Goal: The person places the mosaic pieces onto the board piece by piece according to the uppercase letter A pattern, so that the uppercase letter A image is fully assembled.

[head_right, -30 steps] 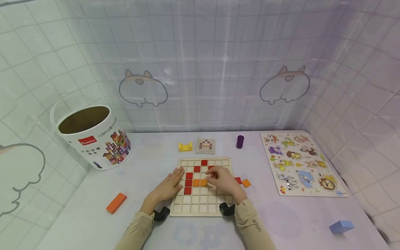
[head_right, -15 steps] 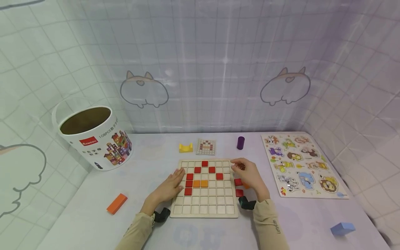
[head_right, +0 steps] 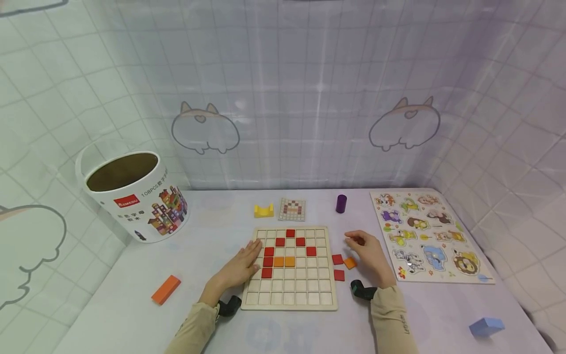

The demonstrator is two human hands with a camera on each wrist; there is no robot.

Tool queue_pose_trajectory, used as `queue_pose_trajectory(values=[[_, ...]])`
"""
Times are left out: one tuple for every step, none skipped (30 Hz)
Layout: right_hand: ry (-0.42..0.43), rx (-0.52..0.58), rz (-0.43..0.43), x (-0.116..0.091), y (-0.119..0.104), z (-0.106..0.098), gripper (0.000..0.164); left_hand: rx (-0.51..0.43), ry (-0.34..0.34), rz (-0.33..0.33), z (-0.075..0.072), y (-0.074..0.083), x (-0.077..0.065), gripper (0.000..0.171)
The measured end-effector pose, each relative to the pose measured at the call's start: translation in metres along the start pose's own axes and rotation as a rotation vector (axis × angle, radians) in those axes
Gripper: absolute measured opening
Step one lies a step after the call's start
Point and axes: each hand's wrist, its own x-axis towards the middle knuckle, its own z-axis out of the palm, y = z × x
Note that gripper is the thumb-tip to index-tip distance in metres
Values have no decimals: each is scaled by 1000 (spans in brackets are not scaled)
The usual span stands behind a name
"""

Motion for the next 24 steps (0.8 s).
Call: queue_pose_trajectory(values=[[3, 7, 11, 0, 2, 0, 33, -2, 2, 1, 0, 0, 0, 61], [7, 17, 25, 0, 4, 0, 33, -5, 5, 1, -1, 1, -1, 61], [11, 25, 34, 0, 6, 1, 34, -8, 7, 2, -2, 1, -1, 61], [15, 26, 41, -1, 7, 1, 34, -7, 7, 1, -2, 1, -1, 61], [14, 24, 46, -1, 8, 2, 33, -11, 7, 2, -2, 2, -1, 61], [15, 19, 46, -2, 10, 2, 33, -16, 7, 2, -2, 2, -1, 61], [11, 9, 51, -3, 11, 3, 33, -18, 6, 2, -2, 2, -1, 61], [6, -4, 50, -4, 12, 3, 33, -21, 6, 4, -2, 2, -1, 61], [-1, -24, 44, -5, 13, 2, 33, -17, 3, 1, -2, 3, -1, 61], [-6, -40, 45, -7, 14, 1, 33, -13, 0, 3, -2, 3, -1, 61], [-14, -51, 44, -8, 15, 0, 34, -13, -2, 5, -1, 3, -1, 61], [-21, -54, 43, -10, 15, -2, 34, -10, -2, 6, -1, 3, 0, 61], [-35, -57, 34, -11, 15, -4, 35, -3, -2, 8, -1, 3, 0, 61], [-50, -46, 22, -12, 15, -7, 35, -1, -2, 9, 0, 3, 1, 61], [-74, -39, 4, -14, 15, -9, 35, 4, -2, 8, 0, 3, 1, 61], [-99, -22, -9, -15, 14, -12, 35, 6, 0, 9, 0, 2, 1, 61], [-134, -3, -27, -16, 14, -15, 36, 6, 3, 10, 0, 2, 1, 61], [-167, 22, -40, -17, 14, -18, 36, 5, 6, 11, 0, 2, 1, 61], [-202, 37, -53, -18, 14, -20, 38, 8, 5, 8, 0, 1, 2, 61], [-232, 58, -50, -19, 14, -22, 39, 10, 5, 6, 0, 1, 2, 61], [-263, 62, -57, -20, 15, -23, 40, 10, 4, 4, -1, 1, 1, 61], [-289, 65, -61, -20, 15, -24, 41, 8, 4, 7, -1, 1, 1, 61], [-312, 62, -68, -21, 16, -25, 42, 5, 2, 8, -1, 0, 1, 61], [-327, 56, -71, -21, 16, -25, 41, 2, -1, 7, -1, 0, 0, 61]])
